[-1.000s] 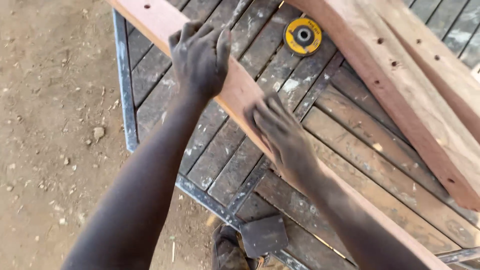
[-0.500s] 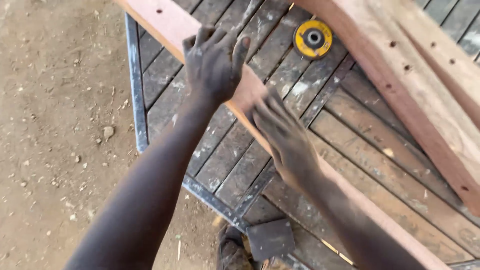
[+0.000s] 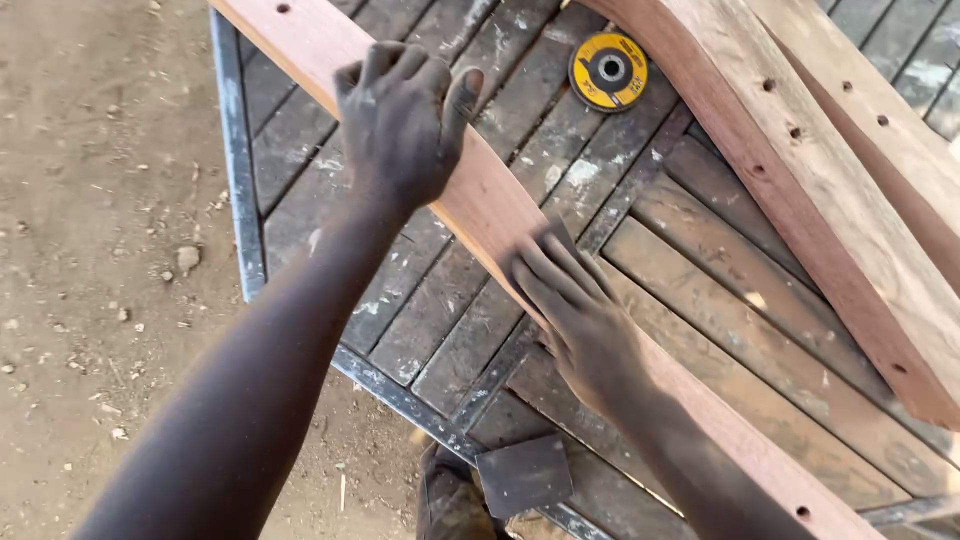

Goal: Sanding a curved wooden component manually with sandpaper on a workshop table

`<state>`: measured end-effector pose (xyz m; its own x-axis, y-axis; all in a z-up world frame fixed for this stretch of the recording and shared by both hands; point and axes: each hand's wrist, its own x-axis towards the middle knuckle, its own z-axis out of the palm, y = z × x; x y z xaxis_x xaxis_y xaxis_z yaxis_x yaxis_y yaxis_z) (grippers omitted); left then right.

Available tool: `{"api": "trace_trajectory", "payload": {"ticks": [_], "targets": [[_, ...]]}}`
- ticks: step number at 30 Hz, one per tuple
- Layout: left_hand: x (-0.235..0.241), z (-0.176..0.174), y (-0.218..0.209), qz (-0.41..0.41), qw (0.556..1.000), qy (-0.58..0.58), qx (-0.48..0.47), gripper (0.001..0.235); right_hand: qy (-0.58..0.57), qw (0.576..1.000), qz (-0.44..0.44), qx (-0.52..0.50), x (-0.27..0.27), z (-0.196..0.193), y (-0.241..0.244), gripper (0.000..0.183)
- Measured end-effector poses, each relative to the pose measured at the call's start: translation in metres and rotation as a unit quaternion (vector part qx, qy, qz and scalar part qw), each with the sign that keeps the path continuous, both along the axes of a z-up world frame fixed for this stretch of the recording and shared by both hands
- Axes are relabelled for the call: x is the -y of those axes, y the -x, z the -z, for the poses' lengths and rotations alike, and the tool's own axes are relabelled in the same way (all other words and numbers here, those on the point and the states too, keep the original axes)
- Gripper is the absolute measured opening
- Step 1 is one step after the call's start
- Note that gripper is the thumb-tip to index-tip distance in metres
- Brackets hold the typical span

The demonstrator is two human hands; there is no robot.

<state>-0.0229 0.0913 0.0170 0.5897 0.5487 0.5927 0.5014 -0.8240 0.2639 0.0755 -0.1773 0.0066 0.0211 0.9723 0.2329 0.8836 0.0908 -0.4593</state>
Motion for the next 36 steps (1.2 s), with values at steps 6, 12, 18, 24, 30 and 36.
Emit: {"api": "trace_trajectory", "payload": {"ticks": [6,12,18,24,30,36], "targets": [[0.003,0.0,-0.007,-0.006,0.998,0.052,-0.017,0.068,0.051,0.995,0.028,0.084,0.068,-0.001,0.003,0.06],[-0.004,0.007,-0.006,-0.004,0.998,-0.005,-0.054,0.061,-0.028,0.998,0.026,0.054,-0.04,0.0,0.008,0.044],[-0.004,0.002,-0.003,-0.007,0.999,-0.013,-0.045,0.055,0.071,0.993,0.027,0.089,0.107,-0.005,-0.019,0.06],[0.0,0.006,-0.004,-0.014,0.999,-0.021,-0.027,0.055,-0.055,0.997,0.014,0.054,-0.032,0.01,0.013,0.06],[-0.007,0.007,-0.001,0.003,0.996,-0.005,-0.089,0.064,0.008,1.0,-0.01,0.026,0.024,-0.002,0.004,0.069],[-0.007,0.003,0.001,0.006,0.998,-0.014,-0.055,0.06,0.114,0.986,0.079,0.09,0.159,-0.013,-0.011,0.043]]}}
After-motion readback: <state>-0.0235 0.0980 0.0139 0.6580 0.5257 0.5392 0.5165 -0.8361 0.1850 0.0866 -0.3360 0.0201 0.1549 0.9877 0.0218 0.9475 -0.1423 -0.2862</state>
